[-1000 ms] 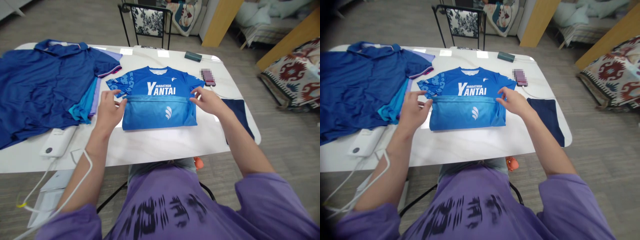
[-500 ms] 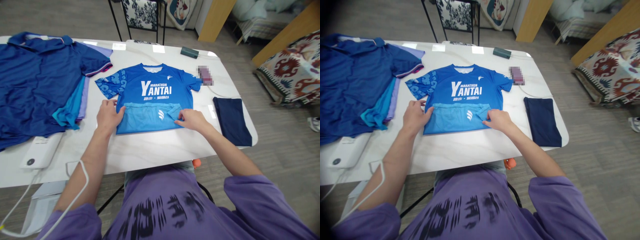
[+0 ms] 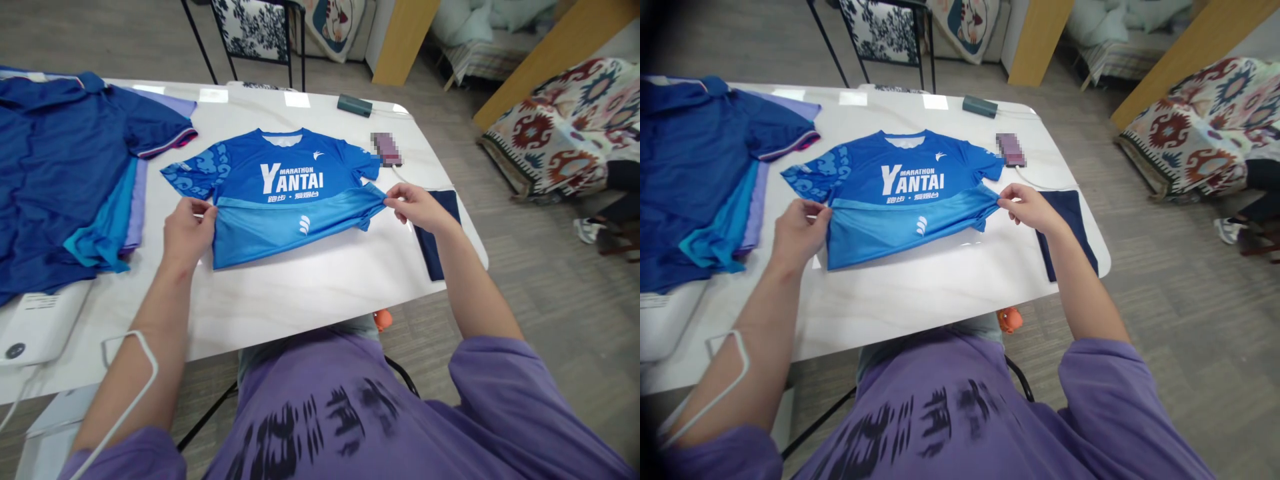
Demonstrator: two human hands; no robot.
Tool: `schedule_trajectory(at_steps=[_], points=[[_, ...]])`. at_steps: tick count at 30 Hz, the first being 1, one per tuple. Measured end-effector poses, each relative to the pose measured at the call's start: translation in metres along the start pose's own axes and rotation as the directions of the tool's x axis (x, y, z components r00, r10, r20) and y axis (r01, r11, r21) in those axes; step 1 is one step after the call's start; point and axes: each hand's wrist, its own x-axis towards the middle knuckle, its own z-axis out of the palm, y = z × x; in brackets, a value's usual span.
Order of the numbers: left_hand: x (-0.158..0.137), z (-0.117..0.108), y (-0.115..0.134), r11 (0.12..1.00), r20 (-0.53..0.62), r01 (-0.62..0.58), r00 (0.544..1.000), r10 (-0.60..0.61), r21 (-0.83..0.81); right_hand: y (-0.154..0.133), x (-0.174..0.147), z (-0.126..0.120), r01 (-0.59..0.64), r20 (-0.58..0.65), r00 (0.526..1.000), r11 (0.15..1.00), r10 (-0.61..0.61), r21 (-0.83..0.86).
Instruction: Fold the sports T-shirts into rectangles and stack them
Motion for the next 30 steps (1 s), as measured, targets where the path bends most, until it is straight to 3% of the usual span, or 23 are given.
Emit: schedule_trajectory(at_steps=[4, 7, 10, 13, 16, 18, 20, 23, 26, 28, 30], points=[[0.001, -0.013, 0.008, 0.996, -0.078, -0.063, 0.995, 0.058, -0.063, -0.004, 0.006, -0.016, 0.05, -0.062, 0.997, 0.977, -0.038, 0.205], [-0.004, -0.011, 0.02, 0.983, -0.104, -0.181, 0.978, 0.182, 0.023, -0.01, 0.007, -0.017, 0.027, -0.087, 0.996, 0.984, -0.012, 0.174], [-0.012, 0.005, 0.04, 0.96, -0.036, -0.228, 0.971, 0.237, 0.162, -0.013, 0.008, -0.011, -0.056, -0.065, 0.996, 0.998, 0.053, -0.034], [-0.013, 0.024, 0.06, 0.956, 0.097, -0.222, 0.974, 0.206, 0.192, -0.012, 0.012, -0.006, -0.113, -0.096, 0.992, 0.94, 0.087, -0.321], [-0.006, 0.034, 0.073, 0.948, 0.07, -0.222, 0.975, 0.212, 0.227, -0.01, 0.018, -0.006, -0.165, -0.108, 0.986, 0.83, 0.127, -0.532], [0.0, 0.035, 0.078, 0.942, 0.029, -0.24, 0.97, 0.24, 0.236, -0.009, 0.021, -0.007, -0.181, -0.092, 0.983, 0.773, 0.158, -0.608], [0.005, 0.035, 0.083, 0.932, 0.061, -0.275, 0.961, 0.268, 0.238, -0.009, 0.023, -0.008, -0.167, -0.06, 0.984, 0.743, 0.169, -0.648], [0.008, 0.035, 0.089, 0.916, 0.127, -0.324, 0.945, 0.301, 0.238, -0.009, 0.023, -0.008, -0.124, -0.038, 0.991, 0.761, 0.13, -0.637], [0.009, 0.032, 0.092, 0.932, 0.075, -0.308, 0.951, 0.299, 0.19, -0.009, 0.022, -0.006, -0.069, -0.112, 0.994, 0.835, 0.009, -0.545], [0.011, 0.026, 0.09, 0.965, 0.068, -0.256, 0.965, 0.252, 0.06, -0.009, 0.023, -0.006, -0.055, -0.188, 0.982, 0.899, -0.031, -0.434], [0.017, 0.014, 0.086, 0.976, 0.082, -0.199, 0.975, 0.206, -0.089, -0.012, 0.026, -0.01, -0.077, -0.251, 0.968, 0.955, 0.002, -0.288]])
